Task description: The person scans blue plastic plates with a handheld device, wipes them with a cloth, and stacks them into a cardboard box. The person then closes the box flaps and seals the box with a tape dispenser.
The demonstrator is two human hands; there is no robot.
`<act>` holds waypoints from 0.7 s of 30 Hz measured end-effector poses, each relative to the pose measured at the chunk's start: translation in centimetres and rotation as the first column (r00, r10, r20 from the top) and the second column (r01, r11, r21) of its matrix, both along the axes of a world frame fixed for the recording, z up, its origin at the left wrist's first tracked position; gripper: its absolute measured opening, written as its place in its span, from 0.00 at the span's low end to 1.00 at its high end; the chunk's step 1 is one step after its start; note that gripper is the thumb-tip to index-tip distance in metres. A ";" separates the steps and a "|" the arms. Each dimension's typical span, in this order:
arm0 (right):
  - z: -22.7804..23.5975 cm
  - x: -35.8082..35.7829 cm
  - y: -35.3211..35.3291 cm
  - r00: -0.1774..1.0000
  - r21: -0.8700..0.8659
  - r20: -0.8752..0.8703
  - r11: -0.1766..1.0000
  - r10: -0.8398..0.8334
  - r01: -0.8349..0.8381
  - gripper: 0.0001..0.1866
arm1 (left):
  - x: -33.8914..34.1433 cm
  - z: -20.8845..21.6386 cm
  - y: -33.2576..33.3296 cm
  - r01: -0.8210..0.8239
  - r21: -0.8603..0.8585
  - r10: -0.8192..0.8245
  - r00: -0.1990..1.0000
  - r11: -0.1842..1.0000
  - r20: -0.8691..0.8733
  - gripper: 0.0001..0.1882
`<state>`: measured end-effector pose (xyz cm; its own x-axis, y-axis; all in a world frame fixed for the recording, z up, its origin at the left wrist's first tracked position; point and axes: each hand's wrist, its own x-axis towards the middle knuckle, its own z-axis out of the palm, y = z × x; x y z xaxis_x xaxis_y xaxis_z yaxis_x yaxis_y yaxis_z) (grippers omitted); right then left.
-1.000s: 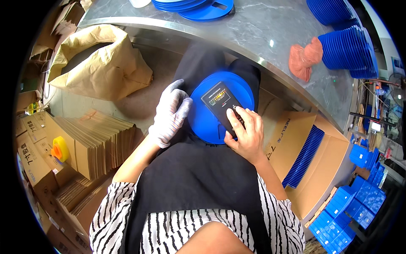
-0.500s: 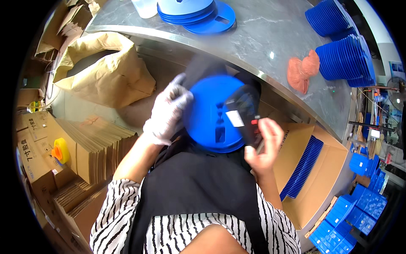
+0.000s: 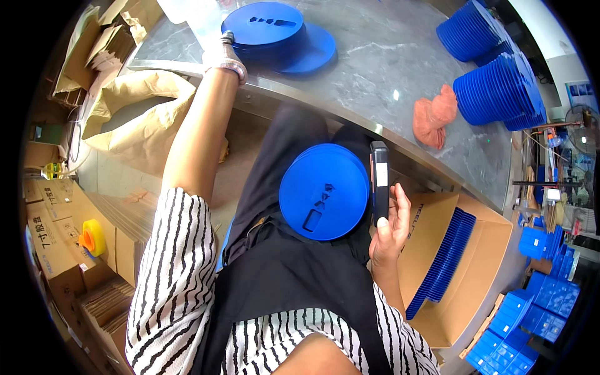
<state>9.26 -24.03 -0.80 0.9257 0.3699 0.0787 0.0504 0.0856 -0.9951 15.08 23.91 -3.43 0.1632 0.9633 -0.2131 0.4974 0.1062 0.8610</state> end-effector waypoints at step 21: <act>-2.0 -1.0 1.7 0.562 -0.711 0.619 0.695 0.548 0.106 0.32 | -17.6 -1.6 -24.4 0.683 0.196 -0.693 0.721 0.703 -0.025 0.11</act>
